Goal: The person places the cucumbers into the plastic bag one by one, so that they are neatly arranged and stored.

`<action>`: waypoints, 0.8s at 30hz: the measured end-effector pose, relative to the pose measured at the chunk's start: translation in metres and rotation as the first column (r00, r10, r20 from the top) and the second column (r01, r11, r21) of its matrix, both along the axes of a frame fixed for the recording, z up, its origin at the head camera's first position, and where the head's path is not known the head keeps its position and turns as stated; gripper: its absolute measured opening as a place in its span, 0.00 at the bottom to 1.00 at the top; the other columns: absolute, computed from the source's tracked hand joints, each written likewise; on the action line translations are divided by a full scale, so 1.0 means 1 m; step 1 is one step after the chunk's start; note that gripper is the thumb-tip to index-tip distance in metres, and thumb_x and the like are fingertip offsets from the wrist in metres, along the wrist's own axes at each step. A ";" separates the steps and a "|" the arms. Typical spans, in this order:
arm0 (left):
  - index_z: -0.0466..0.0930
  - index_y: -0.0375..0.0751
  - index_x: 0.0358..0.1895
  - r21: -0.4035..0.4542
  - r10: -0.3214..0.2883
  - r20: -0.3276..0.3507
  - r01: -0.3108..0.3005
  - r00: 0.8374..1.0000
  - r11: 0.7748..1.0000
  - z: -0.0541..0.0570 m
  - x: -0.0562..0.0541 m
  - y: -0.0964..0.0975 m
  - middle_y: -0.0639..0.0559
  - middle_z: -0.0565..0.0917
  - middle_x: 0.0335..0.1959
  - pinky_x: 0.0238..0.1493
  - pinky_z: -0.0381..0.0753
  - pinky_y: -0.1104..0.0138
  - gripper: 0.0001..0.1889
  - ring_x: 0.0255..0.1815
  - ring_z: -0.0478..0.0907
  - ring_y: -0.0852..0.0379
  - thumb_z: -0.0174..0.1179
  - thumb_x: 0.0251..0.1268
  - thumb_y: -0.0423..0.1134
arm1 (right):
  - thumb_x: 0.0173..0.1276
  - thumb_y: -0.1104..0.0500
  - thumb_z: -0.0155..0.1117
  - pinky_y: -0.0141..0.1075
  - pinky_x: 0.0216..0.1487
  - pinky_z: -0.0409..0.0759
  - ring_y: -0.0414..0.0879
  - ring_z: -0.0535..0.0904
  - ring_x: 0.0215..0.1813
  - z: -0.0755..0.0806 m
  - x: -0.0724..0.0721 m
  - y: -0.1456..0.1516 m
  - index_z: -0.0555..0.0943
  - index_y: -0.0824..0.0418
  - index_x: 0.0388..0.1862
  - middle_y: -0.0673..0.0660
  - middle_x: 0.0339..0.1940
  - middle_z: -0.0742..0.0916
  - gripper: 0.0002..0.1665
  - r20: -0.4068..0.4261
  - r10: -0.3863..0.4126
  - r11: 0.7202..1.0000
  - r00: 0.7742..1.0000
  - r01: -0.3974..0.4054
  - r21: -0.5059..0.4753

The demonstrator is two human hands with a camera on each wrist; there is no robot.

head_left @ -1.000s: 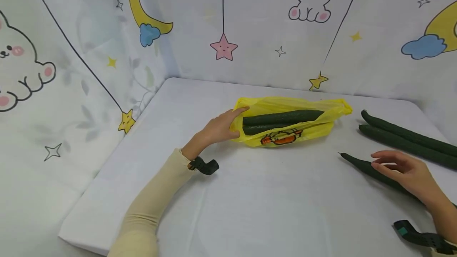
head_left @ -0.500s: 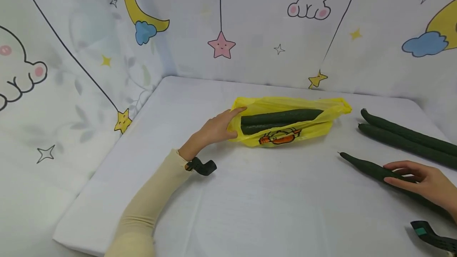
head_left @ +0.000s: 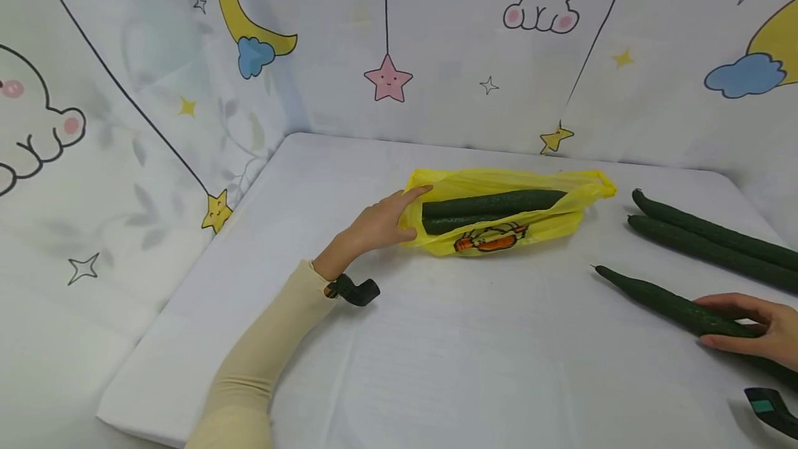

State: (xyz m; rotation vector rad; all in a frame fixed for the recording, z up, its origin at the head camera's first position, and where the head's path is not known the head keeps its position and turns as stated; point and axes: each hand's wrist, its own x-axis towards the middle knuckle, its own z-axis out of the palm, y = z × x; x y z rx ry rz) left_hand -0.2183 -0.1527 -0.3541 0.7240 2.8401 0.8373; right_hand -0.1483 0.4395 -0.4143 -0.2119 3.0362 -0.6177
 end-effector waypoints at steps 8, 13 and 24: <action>0.53 0.55 0.77 -0.007 0.004 0.004 -0.004 1.000 1.000 0.001 0.001 0.001 0.46 0.72 0.61 0.25 0.65 0.67 0.41 0.33 0.69 0.53 0.58 0.60 0.35 | 0.40 0.63 0.84 0.30 0.25 0.70 0.20 0.69 0.32 -0.001 0.003 -0.004 0.74 0.65 0.42 0.25 0.30 0.75 0.32 -0.110 0.019 0.994 0.994 -0.030 -0.105; 0.53 0.55 0.77 -0.004 0.005 0.003 -0.005 1.000 1.000 0.001 0.002 -0.001 0.46 0.72 0.63 0.25 0.65 0.67 0.40 0.33 0.68 0.53 0.58 0.61 0.35 | 0.40 0.64 0.84 0.25 0.25 0.71 0.21 0.70 0.31 0.000 0.004 -0.008 0.76 0.67 0.41 0.27 0.29 0.76 0.30 -0.122 0.017 0.994 0.992 -0.031 -0.109; 0.53 0.55 0.77 0.013 0.004 -0.019 -0.004 1.000 1.000 0.001 -0.001 -0.002 0.46 0.69 0.69 0.25 0.65 0.66 0.40 0.37 0.69 0.52 0.58 0.61 0.36 | 0.40 0.68 0.82 0.18 0.31 0.70 0.22 0.72 0.34 0.011 0.002 -0.028 0.79 0.65 0.41 0.27 0.35 0.77 0.28 -0.210 0.076 0.978 0.975 -0.114 -0.174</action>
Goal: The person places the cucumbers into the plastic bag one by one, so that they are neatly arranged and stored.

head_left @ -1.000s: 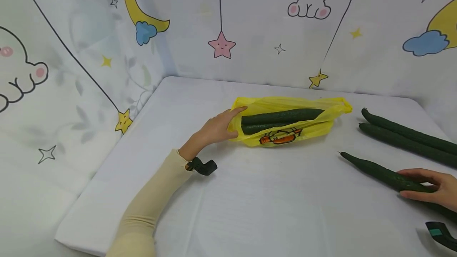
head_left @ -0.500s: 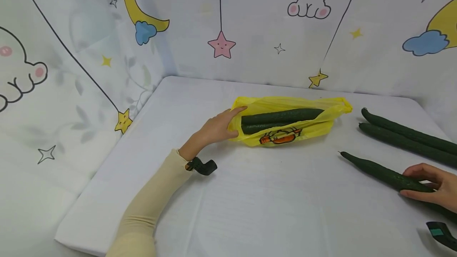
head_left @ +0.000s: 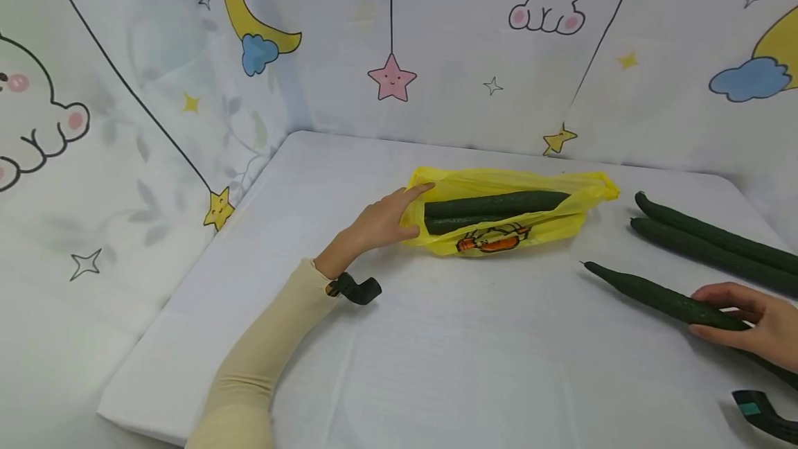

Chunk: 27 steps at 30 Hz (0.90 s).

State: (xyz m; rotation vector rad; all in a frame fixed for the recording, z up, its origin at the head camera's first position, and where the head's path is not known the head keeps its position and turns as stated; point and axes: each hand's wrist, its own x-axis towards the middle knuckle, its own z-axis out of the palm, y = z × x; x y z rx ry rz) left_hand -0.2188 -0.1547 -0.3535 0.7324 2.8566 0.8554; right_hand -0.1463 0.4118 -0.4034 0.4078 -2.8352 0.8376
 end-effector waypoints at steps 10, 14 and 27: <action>0.53 0.54 0.78 -0.009 0.002 -0.008 -0.002 1.000 1.000 0.001 0.001 0.001 0.44 0.71 0.66 0.24 0.66 0.67 0.42 0.35 0.69 0.51 0.60 0.60 0.33 | 0.39 0.70 0.82 0.14 0.35 0.67 0.17 0.68 0.40 0.013 -0.005 -0.014 0.79 0.63 0.43 0.25 0.39 0.75 0.30 -0.089 -0.001 1.000 0.996 0.000 -0.019; 0.52 0.54 0.78 -0.008 0.009 -0.011 -0.009 1.000 1.000 0.000 0.001 0.002 0.43 0.70 0.67 0.26 0.69 0.65 0.42 0.40 0.71 0.49 0.61 0.60 0.34 | 0.40 0.69 0.82 0.13 0.36 0.66 0.18 0.67 0.41 0.016 -0.007 -0.023 0.79 0.65 0.44 0.25 0.40 0.74 0.30 -0.106 -0.026 0.999 0.994 0.023 -0.031; 0.48 0.48 0.79 -0.013 0.021 -0.021 -0.021 1.000 1.000 0.000 0.000 0.002 0.43 0.63 0.74 0.43 0.78 0.54 0.43 0.64 0.71 0.44 0.60 0.63 0.37 | 0.37 0.76 0.79 0.11 0.40 0.67 0.20 0.71 0.43 0.034 -0.023 -0.057 0.78 0.69 0.45 0.29 0.42 0.77 0.32 -0.178 0.054 0.992 0.982 -0.074 -0.105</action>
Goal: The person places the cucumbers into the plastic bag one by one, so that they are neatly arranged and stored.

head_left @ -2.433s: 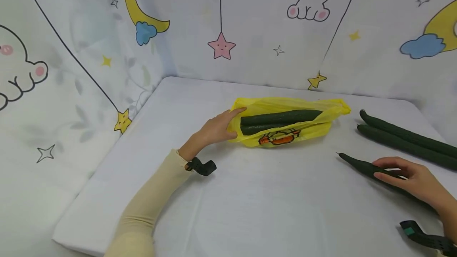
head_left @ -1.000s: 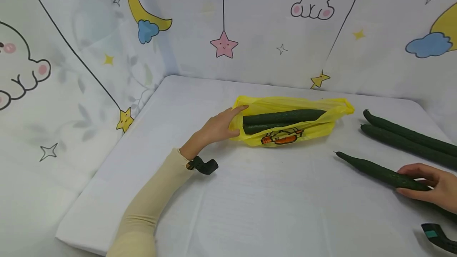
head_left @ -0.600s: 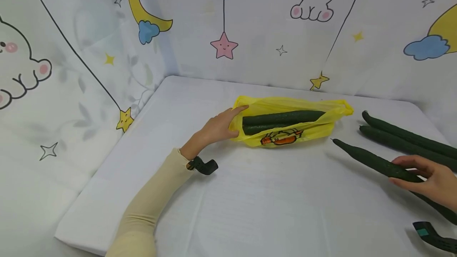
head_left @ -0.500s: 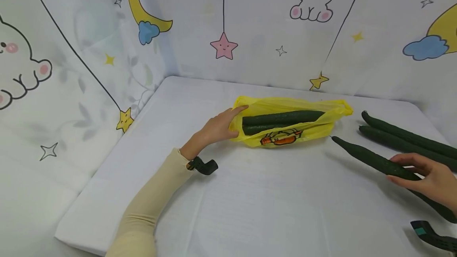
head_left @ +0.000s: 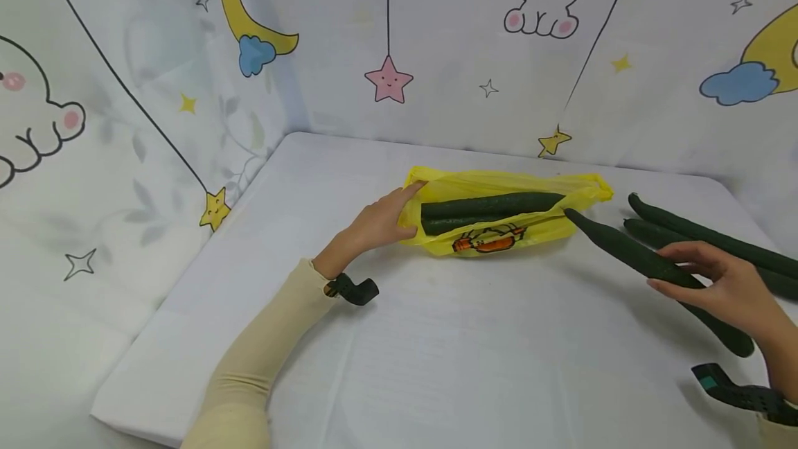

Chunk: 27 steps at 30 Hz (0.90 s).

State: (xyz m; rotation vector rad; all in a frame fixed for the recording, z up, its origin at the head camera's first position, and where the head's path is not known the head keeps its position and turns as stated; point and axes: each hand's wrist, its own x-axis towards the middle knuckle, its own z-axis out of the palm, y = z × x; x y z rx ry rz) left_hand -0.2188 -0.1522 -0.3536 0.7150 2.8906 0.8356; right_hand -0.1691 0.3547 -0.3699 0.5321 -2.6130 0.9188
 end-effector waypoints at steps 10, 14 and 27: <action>0.48 0.48 0.79 0.010 0.000 0.003 0.000 1.000 1.000 -0.001 -0.001 -0.001 0.43 0.63 0.74 0.50 0.78 0.51 0.42 0.68 0.68 0.44 0.60 0.64 0.38 | 0.39 0.75 0.79 0.12 0.43 0.68 0.21 0.73 0.42 0.019 -0.016 -0.032 0.79 0.68 0.47 0.30 0.42 0.78 0.32 0.013 0.122 0.992 0.992 -0.122 0.019; 0.48 0.48 0.79 0.013 0.002 0.005 -0.002 1.000 1.000 -0.001 0.000 0.000 0.43 0.63 0.74 0.50 0.78 0.51 0.42 0.68 0.68 0.44 0.60 0.64 0.39 | 0.38 0.76 0.79 0.13 0.42 0.70 0.23 0.75 0.40 0.025 -0.021 -0.042 0.80 0.68 0.47 0.31 0.42 0.80 0.33 0.028 0.127 0.992 0.991 -0.127 -0.005; 0.48 0.50 0.79 0.017 0.009 0.007 -0.009 1.000 1.000 -0.002 -0.001 0.000 0.44 0.63 0.74 0.50 0.78 0.52 0.42 0.68 0.68 0.45 0.60 0.64 0.39 | 0.38 0.78 0.77 0.16 0.39 0.73 0.24 0.78 0.41 0.047 -0.037 -0.073 0.80 0.67 0.47 0.35 0.42 0.82 0.33 -0.003 0.228 0.973 0.974 -0.228 -0.017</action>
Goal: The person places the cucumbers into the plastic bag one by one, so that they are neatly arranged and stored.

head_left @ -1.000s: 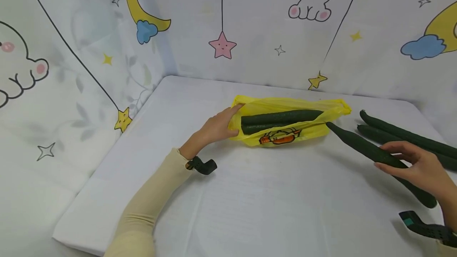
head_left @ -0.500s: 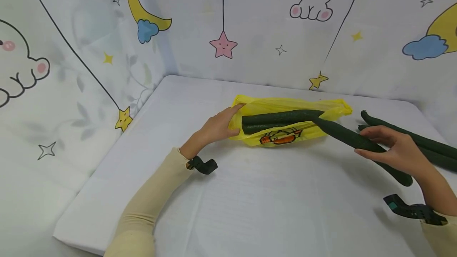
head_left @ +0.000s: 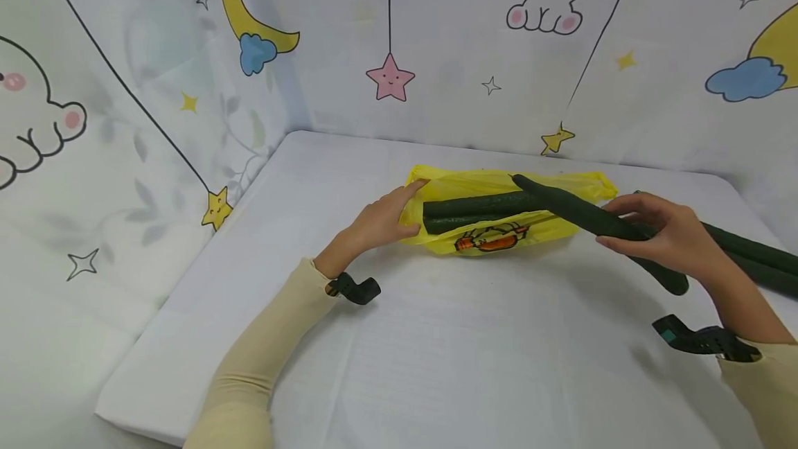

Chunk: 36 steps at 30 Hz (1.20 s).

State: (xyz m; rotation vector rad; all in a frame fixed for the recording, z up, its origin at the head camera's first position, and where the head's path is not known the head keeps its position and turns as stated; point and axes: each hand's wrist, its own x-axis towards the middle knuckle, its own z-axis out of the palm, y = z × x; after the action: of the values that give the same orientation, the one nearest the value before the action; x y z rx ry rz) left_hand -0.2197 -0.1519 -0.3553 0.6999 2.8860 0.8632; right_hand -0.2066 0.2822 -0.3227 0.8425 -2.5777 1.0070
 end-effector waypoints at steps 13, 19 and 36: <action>0.48 0.50 0.79 0.013 -0.008 -0.009 0.008 1.000 1.000 -0.001 -0.002 0.001 0.46 0.62 0.75 0.53 0.77 0.52 0.42 0.69 0.66 0.46 0.61 0.65 0.39 | 0.32 0.81 0.77 0.16 0.48 0.72 0.26 0.77 0.45 0.016 -0.019 -0.028 0.80 0.69 0.45 0.37 0.45 0.82 0.35 -0.089 0.156 0.988 0.984 -0.154 0.028; 0.47 0.49 0.79 0.005 -0.004 -0.017 0.004 1.000 1.000 0.000 -0.002 0.001 0.45 0.62 0.75 0.51 0.78 0.52 0.42 0.68 0.69 0.46 0.60 0.65 0.40 | 0.34 0.81 0.77 0.16 0.49 0.71 0.26 0.78 0.45 0.028 -0.026 -0.041 0.80 0.68 0.46 0.38 0.46 0.82 0.34 -0.092 0.184 0.983 0.979 -0.182 0.030; 0.47 0.52 0.79 0.021 -0.005 -0.027 0.005 1.000 1.000 0.002 0.000 -0.002 0.44 0.64 0.74 0.41 0.79 0.56 0.42 0.59 0.74 0.46 0.60 0.66 0.40 | 0.32 0.86 0.73 0.21 0.50 0.75 0.34 0.80 0.48 0.044 -0.052 -0.088 0.78 0.78 0.45 0.41 0.47 0.83 0.34 -0.192 0.316 0.928 0.929 -0.345 -0.140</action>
State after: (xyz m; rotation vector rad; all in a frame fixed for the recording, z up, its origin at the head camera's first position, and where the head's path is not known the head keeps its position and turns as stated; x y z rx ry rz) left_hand -0.2195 -0.1541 -0.3532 0.7261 2.9018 0.8918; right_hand -0.2588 0.1945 -0.2783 1.2849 -2.2154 1.1730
